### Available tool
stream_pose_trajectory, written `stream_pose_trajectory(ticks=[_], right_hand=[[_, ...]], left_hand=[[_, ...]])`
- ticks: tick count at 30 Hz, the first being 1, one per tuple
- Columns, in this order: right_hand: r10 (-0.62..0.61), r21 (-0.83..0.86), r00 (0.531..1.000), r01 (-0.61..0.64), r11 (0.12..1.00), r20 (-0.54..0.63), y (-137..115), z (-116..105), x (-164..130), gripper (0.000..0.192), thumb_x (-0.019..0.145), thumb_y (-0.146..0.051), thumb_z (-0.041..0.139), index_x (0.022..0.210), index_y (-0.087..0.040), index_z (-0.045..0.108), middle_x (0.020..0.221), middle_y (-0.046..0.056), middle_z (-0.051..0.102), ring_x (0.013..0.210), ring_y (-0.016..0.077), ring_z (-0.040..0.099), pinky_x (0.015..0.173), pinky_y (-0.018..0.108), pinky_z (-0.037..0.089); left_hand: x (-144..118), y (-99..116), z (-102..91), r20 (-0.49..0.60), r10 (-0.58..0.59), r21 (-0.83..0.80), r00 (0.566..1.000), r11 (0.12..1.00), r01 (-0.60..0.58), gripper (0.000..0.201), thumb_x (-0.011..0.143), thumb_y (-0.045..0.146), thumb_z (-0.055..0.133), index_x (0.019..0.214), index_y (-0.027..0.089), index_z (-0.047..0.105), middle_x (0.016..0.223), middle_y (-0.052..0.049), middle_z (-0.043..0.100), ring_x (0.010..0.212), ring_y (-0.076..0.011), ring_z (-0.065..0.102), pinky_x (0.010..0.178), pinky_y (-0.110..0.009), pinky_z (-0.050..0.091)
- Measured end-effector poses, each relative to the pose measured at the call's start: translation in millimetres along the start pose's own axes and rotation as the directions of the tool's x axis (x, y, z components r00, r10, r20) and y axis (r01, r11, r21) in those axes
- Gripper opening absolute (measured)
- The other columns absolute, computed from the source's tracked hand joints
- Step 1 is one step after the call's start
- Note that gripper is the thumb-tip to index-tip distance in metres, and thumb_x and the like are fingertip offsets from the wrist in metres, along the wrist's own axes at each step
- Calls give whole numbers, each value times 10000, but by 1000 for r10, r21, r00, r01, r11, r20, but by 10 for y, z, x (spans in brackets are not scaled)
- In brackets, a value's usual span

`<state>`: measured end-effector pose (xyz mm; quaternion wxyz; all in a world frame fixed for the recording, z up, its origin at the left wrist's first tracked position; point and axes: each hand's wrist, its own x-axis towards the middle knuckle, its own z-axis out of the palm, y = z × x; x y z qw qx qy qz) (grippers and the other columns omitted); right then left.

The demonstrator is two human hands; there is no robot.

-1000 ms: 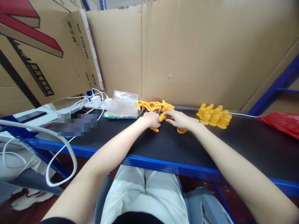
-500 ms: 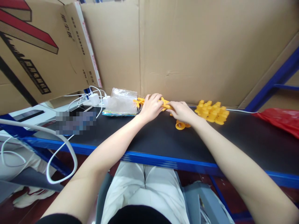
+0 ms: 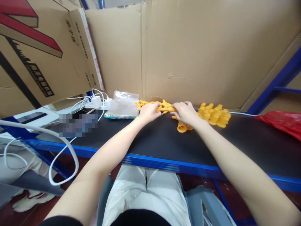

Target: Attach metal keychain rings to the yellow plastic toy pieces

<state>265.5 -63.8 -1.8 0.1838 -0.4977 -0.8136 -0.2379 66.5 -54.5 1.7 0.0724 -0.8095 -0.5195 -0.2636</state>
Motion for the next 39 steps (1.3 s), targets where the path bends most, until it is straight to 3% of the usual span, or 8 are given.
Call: stream_pose_trajectory(ticks=[6, 12, 19, 25, 28, 34, 39], right_hand=[[-18, 33, 997, 21, 999, -79, 8, -30, -1, 237, 861, -335, 501, 1017, -164, 552, 978, 108, 661, 918, 247, 571, 894, 404, 313], [-12, 8, 998, 12, 1000, 58, 41, 68, -5, 255, 907, -370, 421, 971, -182, 580, 1004, 114, 665, 947, 260, 579, 968, 497, 252], [-44, 94, 998, 47, 994, -36, 61, 18, -6, 264, 864, -388, 490, 1017, -175, 520, 926, 104, 665, 855, 245, 597, 912, 430, 317], [-36, 97, 997, 29, 995, 74, 51, 60, -4, 245, 896, -373, 432, 990, -183, 556, 1007, 107, 668, 925, 251, 596, 876, 401, 338], [-48, 99, 998, 44, 994, 40, 57, 35, -2, 207, 866, -344, 487, 979, -177, 534, 966, 98, 671, 875, 235, 605, 869, 387, 339], [26, 95, 1000, -28, 995, 17, 99, -43, -15, 224, 846, -355, 502, 993, -186, 506, 858, 85, 676, 754, 227, 617, 687, 308, 361], [109, 47, 993, -111, 993, 52, 137, -98, -19, 217, 838, -381, 518, 950, -197, 542, 882, 80, 686, 776, 239, 626, 697, 323, 364]], left_hand=[[-21, 15, -17, -12, 6, -34, 1000, 999, -6, 378, 789, 407, 534, 1104, 213, 614, 973, -72, 701, 902, -252, 649, 761, -335, 476], [-31, 23, -23, 10, 48, -14, 999, 999, -48, 347, 762, 346, 555, 1076, 216, 628, 973, -72, 700, 902, -251, 647, 755, -333, 477], [-27, 29, -29, 6, 31, -18, 1000, 999, -31, 330, 767, 346, 562, 1064, 222, 634, 959, -69, 701, 901, -258, 645, 755, -345, 474], [-25, 14, -22, 31, 41, -12, 999, 999, -40, 331, 763, 340, 567, 1059, 211, 638, 962, -80, 696, 914, -261, 640, 765, -348, 474], [-28, 19, -24, 31, 31, -13, 999, 999, -31, 338, 762, 347, 565, 1063, 211, 638, 963, -86, 694, 915, -269, 640, 768, -359, 475], [-25, 8, -30, 18, -2, -50, 1000, 999, 3, 345, 760, 366, 574, 1059, 210, 645, 943, -83, 699, 892, -267, 643, 759, -361, 479], [53, -127, 76, 11, -24, -56, 1000, 998, 25, 316, 813, 279, 526, 1104, 218, 635, 1006, -89, 694, 933, -259, 638, 779, -361, 483]])
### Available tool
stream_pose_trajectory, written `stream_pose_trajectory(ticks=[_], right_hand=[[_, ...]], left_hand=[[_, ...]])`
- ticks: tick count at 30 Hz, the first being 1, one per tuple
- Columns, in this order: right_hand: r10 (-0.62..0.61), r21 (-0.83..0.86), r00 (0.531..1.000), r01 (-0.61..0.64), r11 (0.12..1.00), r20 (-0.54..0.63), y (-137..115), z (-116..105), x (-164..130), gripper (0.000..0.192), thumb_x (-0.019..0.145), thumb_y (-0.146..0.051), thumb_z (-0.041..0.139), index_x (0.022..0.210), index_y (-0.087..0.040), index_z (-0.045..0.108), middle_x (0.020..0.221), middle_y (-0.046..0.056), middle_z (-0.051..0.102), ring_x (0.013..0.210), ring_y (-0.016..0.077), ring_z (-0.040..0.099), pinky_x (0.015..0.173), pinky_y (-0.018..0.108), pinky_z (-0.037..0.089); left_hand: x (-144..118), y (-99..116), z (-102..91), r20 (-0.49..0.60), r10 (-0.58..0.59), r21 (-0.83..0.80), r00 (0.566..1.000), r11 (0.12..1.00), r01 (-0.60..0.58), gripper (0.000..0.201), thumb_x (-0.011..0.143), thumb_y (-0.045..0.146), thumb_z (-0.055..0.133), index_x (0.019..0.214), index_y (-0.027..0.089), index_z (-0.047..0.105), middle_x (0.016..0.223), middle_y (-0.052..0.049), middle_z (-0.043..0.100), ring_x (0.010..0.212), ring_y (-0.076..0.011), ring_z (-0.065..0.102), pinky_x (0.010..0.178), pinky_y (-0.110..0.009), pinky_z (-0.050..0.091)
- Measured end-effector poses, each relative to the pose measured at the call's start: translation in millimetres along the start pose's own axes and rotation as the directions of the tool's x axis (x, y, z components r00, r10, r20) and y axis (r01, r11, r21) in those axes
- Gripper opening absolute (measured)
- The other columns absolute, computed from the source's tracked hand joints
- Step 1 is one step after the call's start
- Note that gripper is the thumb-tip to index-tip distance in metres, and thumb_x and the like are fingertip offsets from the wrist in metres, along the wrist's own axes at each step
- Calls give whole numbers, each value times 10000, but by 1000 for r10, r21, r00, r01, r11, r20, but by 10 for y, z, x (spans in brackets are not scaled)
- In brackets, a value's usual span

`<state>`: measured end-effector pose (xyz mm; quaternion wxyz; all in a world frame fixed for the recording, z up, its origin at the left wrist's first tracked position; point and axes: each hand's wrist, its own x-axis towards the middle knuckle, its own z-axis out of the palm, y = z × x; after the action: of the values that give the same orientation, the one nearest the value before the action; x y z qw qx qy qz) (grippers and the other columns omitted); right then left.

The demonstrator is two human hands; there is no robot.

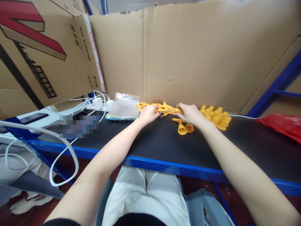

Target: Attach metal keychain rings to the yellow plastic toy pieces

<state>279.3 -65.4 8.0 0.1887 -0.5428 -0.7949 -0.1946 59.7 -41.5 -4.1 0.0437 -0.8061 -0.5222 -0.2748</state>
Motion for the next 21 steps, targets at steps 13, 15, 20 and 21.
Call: stream_pose_trajectory(ticks=[13, 15, 20, 21], right_hand=[[75, -9, 996, -76, 997, -47, 50, -56, 6, 259, 837, -400, 521, 967, -188, 594, 879, 92, 680, 821, 263, 604, 740, 370, 375], [114, -26, 987, -118, 993, -114, 110, -98, 6, 265, 831, -412, 523, 930, -182, 612, 904, 108, 665, 873, 276, 581, 756, 388, 369], [321, -80, 929, -340, 937, -185, 329, -327, -52, 341, 817, -451, 549, 943, -153, 656, 1025, 163, 618, 983, 304, 528, 763, 403, 373], [378, -82, 911, -394, 915, -162, 375, -380, -71, 347, 813, -451, 560, 962, -154, 661, 1034, 165, 617, 991, 302, 527, 766, 402, 374]], left_hand=[[88, -264, 161, -66, -22, -22, 998, 1000, 20, 413, 929, 394, 396, 1269, 172, 474, 1180, -145, 607, 1042, -227, 583, 876, -368, 444], [102, -310, 228, -51, 7, -22, 999, 1000, -8, 464, 929, 394, 387, 1332, 165, 403, 1281, -161, 543, 1139, -249, 530, 934, -410, 414], [134, -416, 396, 16, 3, 8, 1000, 1000, -3, 562, 905, 307, 410, 1424, 147, 266, 1389, -176, 445, 1298, -271, 388, 1059, -477, 292], [139, -431, 419, 48, -12, 12, 999, 1000, 11, 564, 903, 299, 402, 1428, 149, 262, 1393, -173, 441, 1309, -272, 375, 1069, -486, 278]])
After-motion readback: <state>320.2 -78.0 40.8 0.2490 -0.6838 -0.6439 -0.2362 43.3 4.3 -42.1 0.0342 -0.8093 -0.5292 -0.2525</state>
